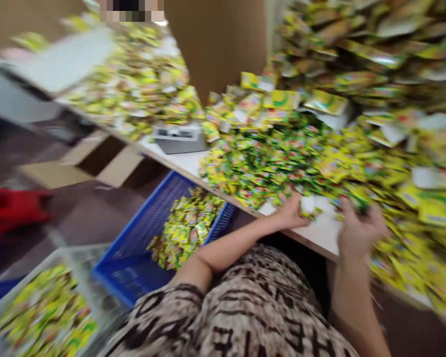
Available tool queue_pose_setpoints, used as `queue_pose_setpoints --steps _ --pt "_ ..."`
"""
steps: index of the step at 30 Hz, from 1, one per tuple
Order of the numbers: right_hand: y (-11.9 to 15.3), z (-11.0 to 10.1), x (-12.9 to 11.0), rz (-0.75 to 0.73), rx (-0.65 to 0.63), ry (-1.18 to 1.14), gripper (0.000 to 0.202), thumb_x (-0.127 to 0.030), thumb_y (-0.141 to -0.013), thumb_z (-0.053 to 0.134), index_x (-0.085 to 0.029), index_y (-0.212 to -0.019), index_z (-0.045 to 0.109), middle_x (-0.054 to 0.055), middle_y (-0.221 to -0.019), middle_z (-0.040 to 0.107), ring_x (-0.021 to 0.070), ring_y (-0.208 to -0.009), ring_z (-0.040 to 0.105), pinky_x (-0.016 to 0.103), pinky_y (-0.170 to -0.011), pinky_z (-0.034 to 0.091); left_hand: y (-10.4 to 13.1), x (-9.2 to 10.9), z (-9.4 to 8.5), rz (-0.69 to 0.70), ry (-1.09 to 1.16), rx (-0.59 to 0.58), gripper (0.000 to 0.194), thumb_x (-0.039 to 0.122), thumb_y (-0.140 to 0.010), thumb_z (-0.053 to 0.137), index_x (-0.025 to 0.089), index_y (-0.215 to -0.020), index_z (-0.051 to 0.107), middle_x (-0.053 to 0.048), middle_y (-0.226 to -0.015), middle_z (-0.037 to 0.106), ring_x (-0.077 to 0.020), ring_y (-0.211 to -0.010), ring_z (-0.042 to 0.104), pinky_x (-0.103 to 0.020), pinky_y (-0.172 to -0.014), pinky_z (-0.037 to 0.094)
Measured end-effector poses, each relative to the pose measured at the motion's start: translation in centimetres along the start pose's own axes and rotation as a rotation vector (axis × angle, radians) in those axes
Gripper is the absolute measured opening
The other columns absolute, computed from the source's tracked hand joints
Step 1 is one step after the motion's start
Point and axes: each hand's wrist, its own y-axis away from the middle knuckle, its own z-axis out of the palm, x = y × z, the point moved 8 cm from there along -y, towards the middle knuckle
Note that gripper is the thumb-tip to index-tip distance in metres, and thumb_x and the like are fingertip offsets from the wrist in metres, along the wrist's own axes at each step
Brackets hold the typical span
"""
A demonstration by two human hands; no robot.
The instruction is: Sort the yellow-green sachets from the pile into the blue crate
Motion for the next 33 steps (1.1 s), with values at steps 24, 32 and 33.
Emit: queue_pose_setpoints --steps 24,32,33 --pt "-0.6 1.9 2.7 -0.061 -0.313 0.267 0.026 -0.036 -0.081 0.066 -0.021 -0.101 0.061 0.001 -0.084 0.065 0.0181 -0.073 0.060 0.030 -0.066 0.048 -0.9 -3.1 2.5 0.027 0.149 0.081 0.037 0.031 -0.075 0.073 0.019 -0.101 0.051 0.000 -0.088 0.059 -0.0166 -0.083 0.056 -0.028 -0.076 0.043" --pt "1.6 2.7 2.5 -0.225 -0.421 0.509 0.012 -0.028 -0.087 0.056 -0.021 -0.092 0.065 0.007 -0.089 0.069 0.0235 -0.088 0.058 0.035 -0.081 0.045 -0.6 -4.3 3.1 -0.048 0.554 0.020 0.034 0.036 -0.073 0.074 0.017 -0.089 0.050 -0.001 -0.087 0.062 -0.0143 -0.084 0.058 -0.026 -0.079 0.046" --pt "1.3 2.9 2.3 -0.226 -0.486 0.566 0.010 -0.026 -0.085 0.058 -0.020 -0.088 0.066 0.007 -0.086 0.068 0.0236 -0.087 0.058 0.034 -0.079 0.044 -0.5 -4.2 3.2 -0.052 0.580 0.008 0.035 0.037 -0.073 0.074 0.017 -0.088 0.050 -0.001 -0.086 0.062 -0.0137 -0.083 0.059 -0.026 -0.079 0.046"
